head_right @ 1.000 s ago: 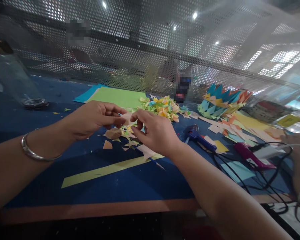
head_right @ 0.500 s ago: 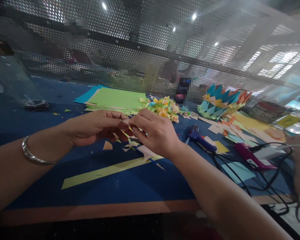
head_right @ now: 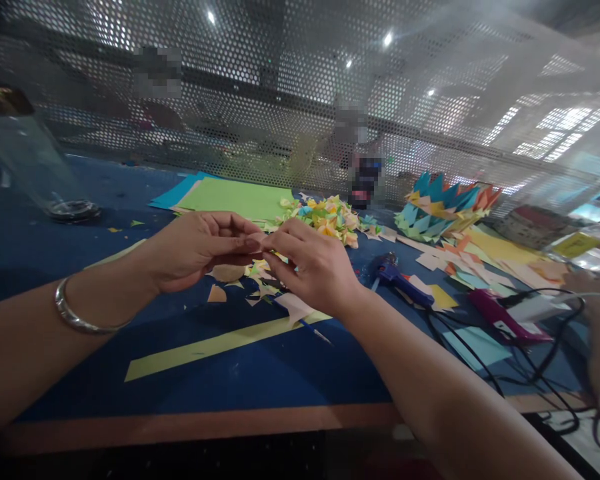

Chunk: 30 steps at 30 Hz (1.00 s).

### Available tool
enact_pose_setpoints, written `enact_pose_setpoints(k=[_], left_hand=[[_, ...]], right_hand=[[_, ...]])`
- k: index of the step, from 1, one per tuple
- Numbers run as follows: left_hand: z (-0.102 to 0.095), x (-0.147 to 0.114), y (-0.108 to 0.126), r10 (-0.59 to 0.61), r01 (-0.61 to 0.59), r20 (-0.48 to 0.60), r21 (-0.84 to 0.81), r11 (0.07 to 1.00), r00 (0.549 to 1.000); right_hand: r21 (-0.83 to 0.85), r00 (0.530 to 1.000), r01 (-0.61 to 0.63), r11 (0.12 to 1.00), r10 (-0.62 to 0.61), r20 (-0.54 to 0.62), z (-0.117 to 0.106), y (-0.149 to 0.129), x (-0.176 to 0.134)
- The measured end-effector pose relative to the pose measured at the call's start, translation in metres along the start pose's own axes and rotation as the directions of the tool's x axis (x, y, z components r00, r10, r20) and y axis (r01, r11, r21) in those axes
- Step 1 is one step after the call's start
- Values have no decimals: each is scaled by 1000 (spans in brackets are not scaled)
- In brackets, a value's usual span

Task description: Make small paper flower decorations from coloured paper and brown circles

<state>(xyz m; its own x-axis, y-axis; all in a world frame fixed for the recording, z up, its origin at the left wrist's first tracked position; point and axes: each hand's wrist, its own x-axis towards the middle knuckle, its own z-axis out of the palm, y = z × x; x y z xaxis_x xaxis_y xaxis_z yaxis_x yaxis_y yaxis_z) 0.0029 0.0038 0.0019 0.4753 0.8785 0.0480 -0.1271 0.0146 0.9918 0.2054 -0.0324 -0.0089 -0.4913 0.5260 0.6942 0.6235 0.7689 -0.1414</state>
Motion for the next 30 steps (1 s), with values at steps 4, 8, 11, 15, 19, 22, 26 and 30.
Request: enact_pose_setpoints(k=[4,8,11,15,19,22,26,30], left_hand=[[0,0,0,25,-26,23,59,998,999],[4,-3,3,37,-40,44,80,996,998],[7,-5,3,61,-68,49,146,987,997],[6,-5,1,118,-123,38,252,960,992],[4,-4,-1,168,-173,44,345,922,985],[3,-4,-1,196,-202,56,392,897,979],[3,-5,0,208,-216,64,420,881,976],[5,-5,2,198,-204,55,388,899,979]], right_hand=[[84,997,-74,994,76,-15,0,-1,2],[122,987,-159,980,160,2,-1,-3,4],[130,978,-207,970,205,25,-2,-4,5],[130,972,-232,964,233,10,-2,-3,5],[142,970,-243,960,244,7,-1,-4,6],[144,966,-258,955,259,11,-1,-4,6],[167,957,-290,942,290,21,0,-3,5],[198,949,-314,929,316,22,-1,-3,4]])
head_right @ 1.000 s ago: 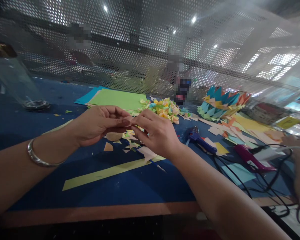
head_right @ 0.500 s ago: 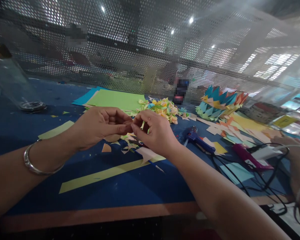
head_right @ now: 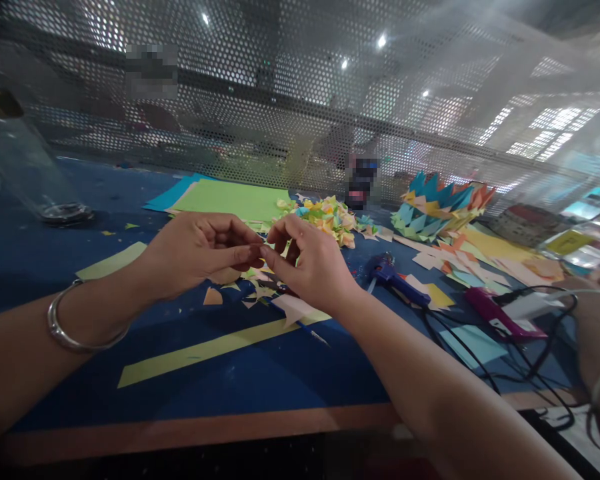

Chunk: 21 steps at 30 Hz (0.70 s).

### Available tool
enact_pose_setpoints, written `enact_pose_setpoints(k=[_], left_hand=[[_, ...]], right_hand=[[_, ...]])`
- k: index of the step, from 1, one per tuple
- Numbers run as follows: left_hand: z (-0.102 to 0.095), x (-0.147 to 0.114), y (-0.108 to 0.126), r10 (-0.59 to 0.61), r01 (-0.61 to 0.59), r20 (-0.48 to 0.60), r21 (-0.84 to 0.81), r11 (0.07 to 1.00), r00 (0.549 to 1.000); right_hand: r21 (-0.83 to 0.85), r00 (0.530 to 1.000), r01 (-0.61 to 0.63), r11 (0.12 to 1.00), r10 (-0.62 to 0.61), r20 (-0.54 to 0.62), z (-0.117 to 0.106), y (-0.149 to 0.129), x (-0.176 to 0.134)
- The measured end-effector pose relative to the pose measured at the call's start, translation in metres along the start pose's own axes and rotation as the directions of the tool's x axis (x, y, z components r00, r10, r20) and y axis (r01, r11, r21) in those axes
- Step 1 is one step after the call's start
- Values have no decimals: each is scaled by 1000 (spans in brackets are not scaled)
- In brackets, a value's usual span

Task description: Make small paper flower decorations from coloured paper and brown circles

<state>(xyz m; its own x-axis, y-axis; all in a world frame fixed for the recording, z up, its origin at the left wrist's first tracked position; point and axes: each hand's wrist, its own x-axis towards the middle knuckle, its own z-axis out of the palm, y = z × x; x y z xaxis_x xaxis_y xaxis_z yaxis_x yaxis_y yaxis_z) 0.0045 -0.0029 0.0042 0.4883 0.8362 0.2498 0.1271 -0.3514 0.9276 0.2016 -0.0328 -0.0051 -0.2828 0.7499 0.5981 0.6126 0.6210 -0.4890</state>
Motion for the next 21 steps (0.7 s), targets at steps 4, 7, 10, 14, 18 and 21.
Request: enact_pose_setpoints(k=[4,7,10,14,18,21], left_hand=[[0,0,0,-13,14,8,-6,1000,1000],[-2,0,-1,-4,2,42,48,999,999],[-4,1,-2,9,-17,71,105,994,997],[-6,1,-2,6,-19,82,161,987,997],[-6,0,0,31,-52,88,251,967,996],[-5,-2,2,50,-71,80,286,955,996]], right_hand=[[12,999,29,1000,-30,20,-1,-2,-1],[16,999,9,1000,-10,30,-1,-2,-1],[7,999,-15,1000,14,45,-2,-1,0],[13,998,-20,1000,19,60,-2,0,0],[44,995,-58,997,54,86,-2,0,-1],[56,993,-62,996,55,106,-2,0,0]])
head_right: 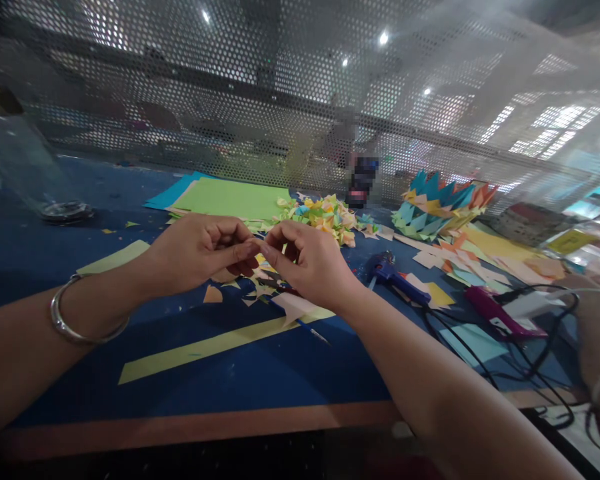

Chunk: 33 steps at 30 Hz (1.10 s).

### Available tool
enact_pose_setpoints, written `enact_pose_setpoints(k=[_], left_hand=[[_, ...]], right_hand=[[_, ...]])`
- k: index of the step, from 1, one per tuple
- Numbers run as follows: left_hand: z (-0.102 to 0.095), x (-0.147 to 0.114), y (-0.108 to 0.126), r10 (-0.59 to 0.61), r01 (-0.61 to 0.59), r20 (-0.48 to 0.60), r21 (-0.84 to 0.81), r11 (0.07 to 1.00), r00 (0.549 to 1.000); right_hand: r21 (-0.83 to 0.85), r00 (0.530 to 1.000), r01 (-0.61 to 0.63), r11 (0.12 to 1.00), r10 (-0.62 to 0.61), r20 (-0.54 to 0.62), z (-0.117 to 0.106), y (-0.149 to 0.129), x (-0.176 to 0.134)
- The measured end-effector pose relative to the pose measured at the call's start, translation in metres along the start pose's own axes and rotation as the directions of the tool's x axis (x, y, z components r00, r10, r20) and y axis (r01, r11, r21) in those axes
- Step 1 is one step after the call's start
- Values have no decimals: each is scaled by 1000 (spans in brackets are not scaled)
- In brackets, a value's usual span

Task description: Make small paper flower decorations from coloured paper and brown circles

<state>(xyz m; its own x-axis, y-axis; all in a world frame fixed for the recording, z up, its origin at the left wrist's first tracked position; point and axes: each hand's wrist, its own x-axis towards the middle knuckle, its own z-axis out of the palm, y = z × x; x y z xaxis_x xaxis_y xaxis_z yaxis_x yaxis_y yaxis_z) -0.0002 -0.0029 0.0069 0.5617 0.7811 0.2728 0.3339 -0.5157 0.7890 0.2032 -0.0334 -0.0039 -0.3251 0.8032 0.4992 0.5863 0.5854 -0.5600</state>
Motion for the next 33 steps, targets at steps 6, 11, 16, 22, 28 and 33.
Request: enact_pose_setpoints(k=[6,11,16,22,28,33], left_hand=[[4,-3,5,79,-73,-48,129,989,996],[7,-5,6,174,-155,-56,245,957,983],[7,-6,8,168,-144,-76,251,957,983],[7,-7,9,142,-126,-57,223,967,988],[8,-6,6,176,-150,-64,297,943,982],[8,-6,7,156,-121,-87,322,939,984]], right_hand=[[-11,1000,18,1000,-18,-3,1,-1,0],[-27,998,23,999,-25,-59,3,-3,-1],[-51,995,25,998,-30,-92,3,-3,0],[-34,993,49,998,-52,-108,4,2,1],[-63,996,29,998,-35,-87,6,3,0],[-121,992,93,988,-102,-71,9,-2,0]])
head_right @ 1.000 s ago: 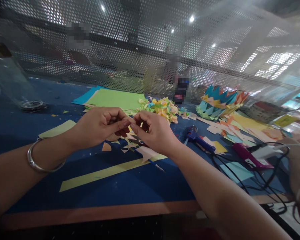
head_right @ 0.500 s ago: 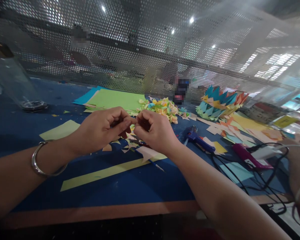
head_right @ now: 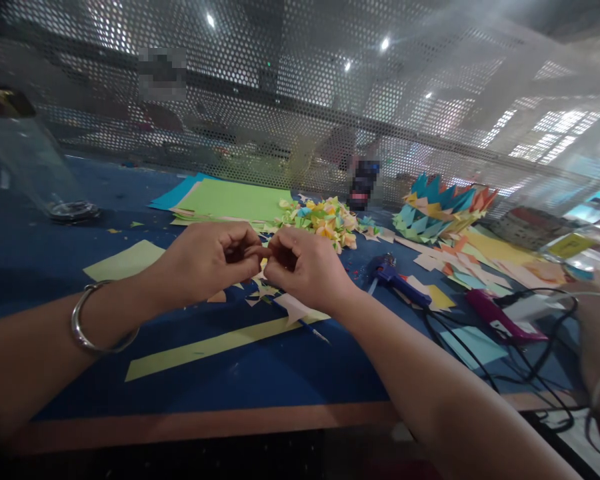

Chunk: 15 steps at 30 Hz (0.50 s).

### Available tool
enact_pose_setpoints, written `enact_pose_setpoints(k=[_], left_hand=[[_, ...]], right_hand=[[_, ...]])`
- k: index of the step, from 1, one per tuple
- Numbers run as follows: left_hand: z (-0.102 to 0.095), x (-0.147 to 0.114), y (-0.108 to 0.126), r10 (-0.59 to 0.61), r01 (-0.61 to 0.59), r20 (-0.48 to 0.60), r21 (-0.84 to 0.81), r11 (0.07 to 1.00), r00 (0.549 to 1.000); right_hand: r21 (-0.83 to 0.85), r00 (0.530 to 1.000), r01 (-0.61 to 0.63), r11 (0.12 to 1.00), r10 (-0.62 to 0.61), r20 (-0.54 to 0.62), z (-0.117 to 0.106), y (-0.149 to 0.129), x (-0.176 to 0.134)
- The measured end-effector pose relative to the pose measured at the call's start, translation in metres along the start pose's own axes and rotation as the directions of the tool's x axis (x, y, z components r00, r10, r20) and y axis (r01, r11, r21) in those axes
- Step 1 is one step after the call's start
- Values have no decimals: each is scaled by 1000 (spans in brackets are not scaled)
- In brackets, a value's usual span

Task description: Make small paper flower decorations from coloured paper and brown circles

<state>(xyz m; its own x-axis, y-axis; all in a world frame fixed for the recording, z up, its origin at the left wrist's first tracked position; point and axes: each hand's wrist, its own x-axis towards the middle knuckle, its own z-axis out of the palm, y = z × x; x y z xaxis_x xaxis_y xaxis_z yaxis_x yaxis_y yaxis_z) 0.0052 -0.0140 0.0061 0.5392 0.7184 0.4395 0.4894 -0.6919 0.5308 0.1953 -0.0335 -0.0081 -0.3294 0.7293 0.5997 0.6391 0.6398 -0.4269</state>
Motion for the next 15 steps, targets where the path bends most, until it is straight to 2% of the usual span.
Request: enact_pose_setpoints(k=[4,8,10,13,15], left_hand=[[-2,2,-4,-57,59,50,-42,997,997],[-9,6,-17,-146,163,132,-133,978,981],[-13,9,-22,-170,183,110,-125,975,979],[-16,12,-23,-114,112,0,-136,984,994],[-14,12,-20,-67,64,-8,-209,976,998]], right_hand=[[-9,999,18,1000,-17,38,0,-4,1],[-19,1000,-13,1000,13,17,-4,-1,1],[-24,1000,-29,999,30,11,-5,2,2],[-39,998,-46,998,48,47,-6,4,3],[-49,995,-46,998,50,91,-5,3,2]])
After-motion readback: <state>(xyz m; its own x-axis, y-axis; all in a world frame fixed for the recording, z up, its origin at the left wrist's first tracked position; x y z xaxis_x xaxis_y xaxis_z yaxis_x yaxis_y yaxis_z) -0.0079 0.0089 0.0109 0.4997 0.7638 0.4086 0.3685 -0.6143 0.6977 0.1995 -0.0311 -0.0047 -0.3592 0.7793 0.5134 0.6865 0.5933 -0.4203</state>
